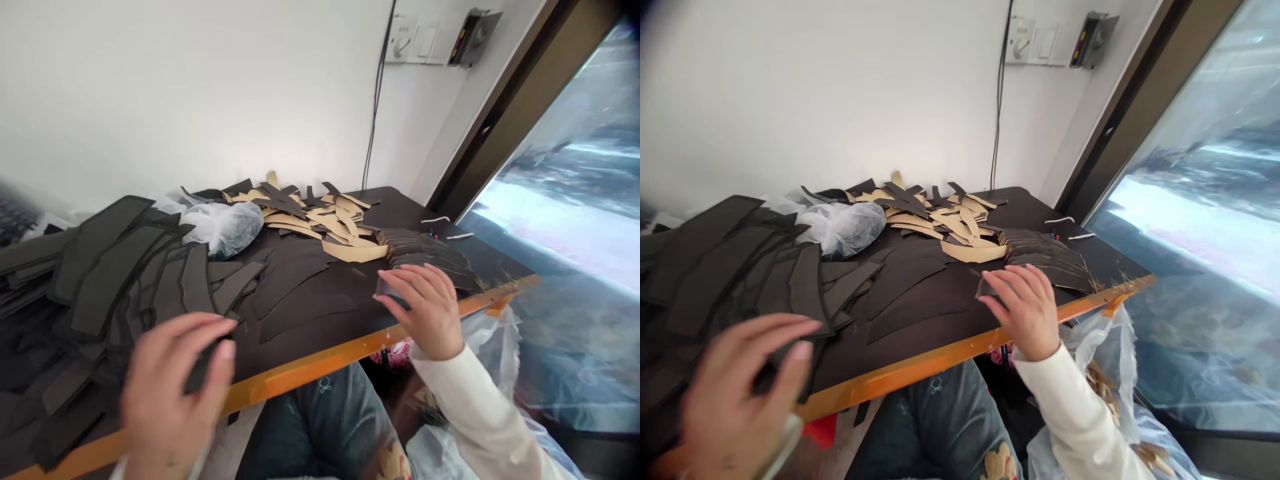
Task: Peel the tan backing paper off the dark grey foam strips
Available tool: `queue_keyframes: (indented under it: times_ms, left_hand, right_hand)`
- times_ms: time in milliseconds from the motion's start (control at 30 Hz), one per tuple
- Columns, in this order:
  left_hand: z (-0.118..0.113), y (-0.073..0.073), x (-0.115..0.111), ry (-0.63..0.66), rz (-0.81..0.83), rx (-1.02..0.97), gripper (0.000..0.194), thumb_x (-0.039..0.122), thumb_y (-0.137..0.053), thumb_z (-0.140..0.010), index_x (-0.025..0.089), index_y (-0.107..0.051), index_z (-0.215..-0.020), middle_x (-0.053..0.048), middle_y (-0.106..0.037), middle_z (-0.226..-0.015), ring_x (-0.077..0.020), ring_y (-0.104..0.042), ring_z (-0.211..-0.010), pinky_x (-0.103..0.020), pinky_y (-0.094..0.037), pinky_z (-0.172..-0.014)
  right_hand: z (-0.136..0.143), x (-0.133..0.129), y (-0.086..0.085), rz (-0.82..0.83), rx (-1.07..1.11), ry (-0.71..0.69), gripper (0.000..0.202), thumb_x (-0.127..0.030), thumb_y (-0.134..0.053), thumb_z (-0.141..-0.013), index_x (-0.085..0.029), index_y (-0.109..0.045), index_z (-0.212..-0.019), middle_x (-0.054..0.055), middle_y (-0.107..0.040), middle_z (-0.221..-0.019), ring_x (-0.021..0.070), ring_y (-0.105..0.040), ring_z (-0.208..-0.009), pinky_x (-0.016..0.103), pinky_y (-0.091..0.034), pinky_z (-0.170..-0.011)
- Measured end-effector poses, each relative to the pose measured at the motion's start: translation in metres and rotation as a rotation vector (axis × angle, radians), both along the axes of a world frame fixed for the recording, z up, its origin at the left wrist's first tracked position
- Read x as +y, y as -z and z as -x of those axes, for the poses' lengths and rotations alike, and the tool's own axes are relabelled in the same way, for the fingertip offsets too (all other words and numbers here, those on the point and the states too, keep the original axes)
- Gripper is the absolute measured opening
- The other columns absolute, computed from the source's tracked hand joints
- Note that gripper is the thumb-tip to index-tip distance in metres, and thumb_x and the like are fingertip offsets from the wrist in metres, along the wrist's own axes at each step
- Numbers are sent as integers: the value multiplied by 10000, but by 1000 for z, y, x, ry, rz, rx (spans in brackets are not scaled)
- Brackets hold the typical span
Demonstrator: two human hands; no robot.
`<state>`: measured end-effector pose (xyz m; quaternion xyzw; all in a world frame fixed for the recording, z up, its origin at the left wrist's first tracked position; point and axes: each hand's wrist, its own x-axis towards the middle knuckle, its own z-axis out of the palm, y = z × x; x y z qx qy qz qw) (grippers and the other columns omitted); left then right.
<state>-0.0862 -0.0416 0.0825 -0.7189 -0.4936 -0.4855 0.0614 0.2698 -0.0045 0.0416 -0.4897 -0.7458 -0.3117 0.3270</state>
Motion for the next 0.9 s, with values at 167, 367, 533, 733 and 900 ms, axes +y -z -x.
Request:
queue_keyframes:
  times_ms: [167, 367, 533, 733, 900]
  left_hand:
    - [-83, 20, -14, 364, 463, -309, 49, 273, -627, -888, 227, -643, -879, 4, -659, -865, -139, -631, -814, -240, -505, -745]
    - [-88, 42, -13, 349, 623, -484, 181, 332, -599, -928, 213, -647, -801, 11, -628, -771, -117, -597, -710, -216, -457, -658]
    - [-80, 54, -14, 476, 701, -582, 279, 389, -581, -935, 188, -564, -741, 1, -532, -775, -123, -517, -703, -240, -383, -636]
    - [-74, 55, -14, 711, 791, -856, 377, 476, -536, -945, 190, -458, -712, 10, -434, -768, -120, -429, -688, -256, -359, -655]
    - [-73, 56, -17, 654, 782, -781, 345, 475, -491, -965, 199, -457, -761, 7, -437, -776, -130, -432, -700, -268, -356, -669]
  right_hand:
    - [79, -37, -9, 102, 130, -125, 311, -280, -703, -853, -230, -674, -1159, 66, -687, -949, 227, -601, -903, 415, -470, -906]
    - [106, -44, 14, 191, 257, -225, 342, -201, -614, -905, -216, -617, -1247, 70, -679, -937, 210, -632, -865, 370, -525, -816]
    - [118, -49, 29, 385, 556, -391, 270, -263, -591, -919, -237, -595, -1187, 34, -735, -990, 165, -719, -866, 247, -590, -753]
    - [126, -58, 28, 633, 840, -559, 83, -320, -706, -828, -269, -687, -891, 33, -744, -966, 194, -732, -827, 245, -612, -695]
    - [127, -58, 38, 705, 1103, -581, 41, -282, -717, -806, -251, -699, -825, 54, -714, -914, 192, -703, -821, 243, -595, -677]
